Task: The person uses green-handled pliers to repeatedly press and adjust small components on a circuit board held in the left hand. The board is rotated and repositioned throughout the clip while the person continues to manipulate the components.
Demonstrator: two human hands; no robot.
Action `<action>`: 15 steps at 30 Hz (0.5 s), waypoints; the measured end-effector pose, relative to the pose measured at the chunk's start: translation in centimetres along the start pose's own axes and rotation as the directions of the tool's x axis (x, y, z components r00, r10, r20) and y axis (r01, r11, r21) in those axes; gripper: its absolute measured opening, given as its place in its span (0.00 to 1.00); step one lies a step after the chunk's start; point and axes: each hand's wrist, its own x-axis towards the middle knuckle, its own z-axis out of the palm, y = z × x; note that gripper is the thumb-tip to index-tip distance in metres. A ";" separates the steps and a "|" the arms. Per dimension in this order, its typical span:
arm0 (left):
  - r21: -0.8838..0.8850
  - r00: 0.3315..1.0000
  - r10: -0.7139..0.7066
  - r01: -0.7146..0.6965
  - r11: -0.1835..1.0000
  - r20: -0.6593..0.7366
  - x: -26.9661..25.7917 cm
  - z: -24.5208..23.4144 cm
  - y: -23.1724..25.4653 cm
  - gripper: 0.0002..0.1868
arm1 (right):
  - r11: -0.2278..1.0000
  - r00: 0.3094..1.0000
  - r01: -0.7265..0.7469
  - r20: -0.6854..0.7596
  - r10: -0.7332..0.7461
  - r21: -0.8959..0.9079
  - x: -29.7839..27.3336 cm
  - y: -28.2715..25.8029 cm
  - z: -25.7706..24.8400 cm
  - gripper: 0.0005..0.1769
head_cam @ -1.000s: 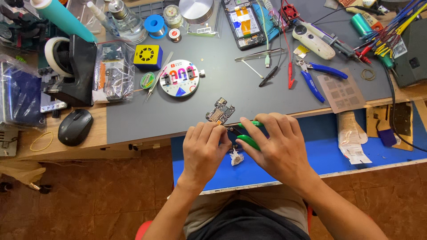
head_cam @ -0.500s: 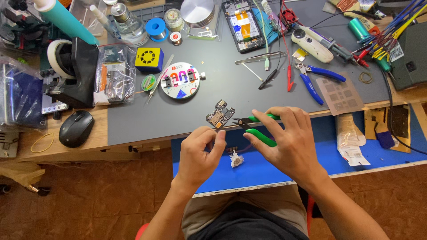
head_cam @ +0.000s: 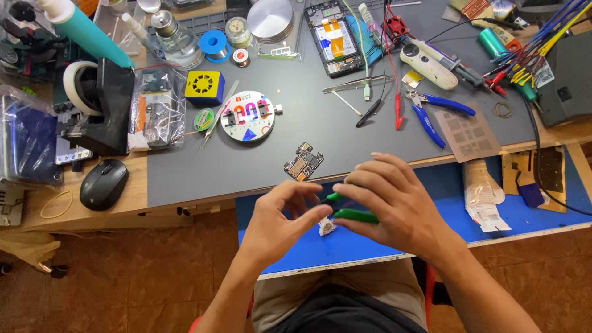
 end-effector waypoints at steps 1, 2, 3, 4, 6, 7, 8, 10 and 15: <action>0.001 1.000 0.005 -0.005 1.000 0.002 0.0 0.1 -0.3 0.17 | 1.000 1.000 0.001 -0.003 -0.001 -0.005 0.0 -0.2 0.0 0.26; -0.002 0.994 -0.089 0.090 0.996 0.061 -0.1 0.2 -0.6 0.14 | 0.999 0.999 0.035 0.013 -0.035 0.020 -0.1 -0.3 0.0 0.26; 0.001 0.976 -0.183 0.184 0.983 0.119 -0.1 0.2 -0.9 0.12 | 0.997 0.997 0.069 0.029 -0.070 0.045 -0.2 -0.4 0.0 0.26; 0.001 0.976 -0.183 0.184 0.983 0.121 0.0 0.0 -0.3 0.12 | 0.997 0.997 0.068 0.030 -0.069 0.044 -0.2 -0.4 -0.1 0.26; 0.062 0.961 -0.220 0.212 0.975 0.167 0.2 -0.6 0.6 0.08 | 0.994 0.991 0.096 0.092 -0.100 0.050 -0.4 -0.4 -0.3 0.26; 0.062 0.961 -0.220 0.213 0.975 0.167 0.3 -0.7 0.5 0.08 | 0.994 0.991 0.095 0.092 -0.100 0.050 -0.4 -0.4 -0.2 0.26; 0.086 0.969 -0.178 0.165 0.982 0.171 0.3 -0.7 0.3 0.08 | 0.994 0.987 0.103 0.120 -0.106 0.029 -0.5 -0.3 -0.3 0.25; 0.109 0.976 -0.136 0.118 0.987 0.173 0.5 -0.6 -0.2 0.08 | 0.993 0.982 0.114 0.148 -0.114 0.011 -0.7 0.1 -0.2 0.25; 0.490 0.994 -0.108 0.093 0.867 0.001 0.7 0.4 -2.1 0.30 | 0.995 0.938 0.033 0.346 0.000 -0.091 -1.4 2.9 -1.3 0.29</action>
